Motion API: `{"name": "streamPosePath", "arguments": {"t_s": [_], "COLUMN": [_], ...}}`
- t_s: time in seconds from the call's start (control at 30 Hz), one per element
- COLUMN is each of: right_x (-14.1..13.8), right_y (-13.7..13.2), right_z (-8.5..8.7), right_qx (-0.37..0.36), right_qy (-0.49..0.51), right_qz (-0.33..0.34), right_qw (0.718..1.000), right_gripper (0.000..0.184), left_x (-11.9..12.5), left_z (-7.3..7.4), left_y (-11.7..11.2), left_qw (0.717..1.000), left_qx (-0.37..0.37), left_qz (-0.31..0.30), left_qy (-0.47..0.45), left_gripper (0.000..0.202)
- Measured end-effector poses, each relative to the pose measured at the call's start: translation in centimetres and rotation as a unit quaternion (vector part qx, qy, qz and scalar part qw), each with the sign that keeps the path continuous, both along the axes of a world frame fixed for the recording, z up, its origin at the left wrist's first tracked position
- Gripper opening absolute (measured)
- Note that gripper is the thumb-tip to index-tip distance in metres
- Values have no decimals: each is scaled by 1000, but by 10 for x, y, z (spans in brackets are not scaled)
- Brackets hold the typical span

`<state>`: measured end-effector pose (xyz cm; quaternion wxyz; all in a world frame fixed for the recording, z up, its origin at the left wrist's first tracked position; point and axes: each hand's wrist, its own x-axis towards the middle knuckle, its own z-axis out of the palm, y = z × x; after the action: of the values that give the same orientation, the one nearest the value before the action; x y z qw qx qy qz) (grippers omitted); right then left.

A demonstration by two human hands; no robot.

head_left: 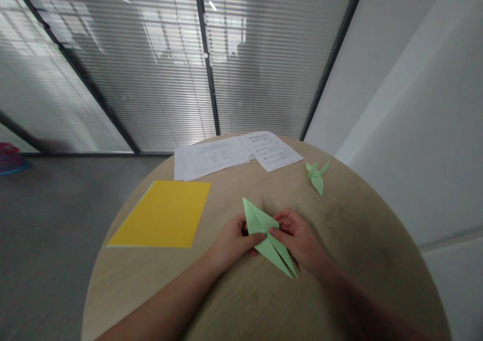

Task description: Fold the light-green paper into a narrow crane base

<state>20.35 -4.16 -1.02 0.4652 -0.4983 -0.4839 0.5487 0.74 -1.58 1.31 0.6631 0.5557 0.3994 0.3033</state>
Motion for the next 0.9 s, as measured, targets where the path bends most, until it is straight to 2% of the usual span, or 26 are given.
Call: {"name": "streamPosePath", "arguments": {"t_s": [0.13, 0.27, 0.47, 0.67, 0.83, 0.9], "right_x": [-1, 1, -5, -11, -5, -1], "right_y": [-3, -3, -6, -11, -9, -7], "right_z": [-1, 1, 8, 8, 10, 11], "right_qx": [38, 38, 22, 36, 42, 28], "right_qy": [-29, -30, -3, -3, -7, -1], "right_qz": [-5, 4, 33, 16, 30, 41], "right_qw": [999, 999, 999, 999, 999, 999], "right_gripper": [30, 29, 34, 33, 28, 29], "left_x": [0, -1, -2, -1, 1, -1], "left_z": [-3, -4, 1, -2, -2, -2], "left_y": [-1, -2, -5, -7, -8, -6], "left_qw": [999, 998, 995, 990, 991, 986], "left_qx": [13, 44, 50, 72, 75, 79], "left_qz": [19, 32, 80, 101, 109, 144], "left_qy": [32, 41, 40, 65, 8, -17], "left_gripper": [31, 29, 35, 38, 35, 50]}}
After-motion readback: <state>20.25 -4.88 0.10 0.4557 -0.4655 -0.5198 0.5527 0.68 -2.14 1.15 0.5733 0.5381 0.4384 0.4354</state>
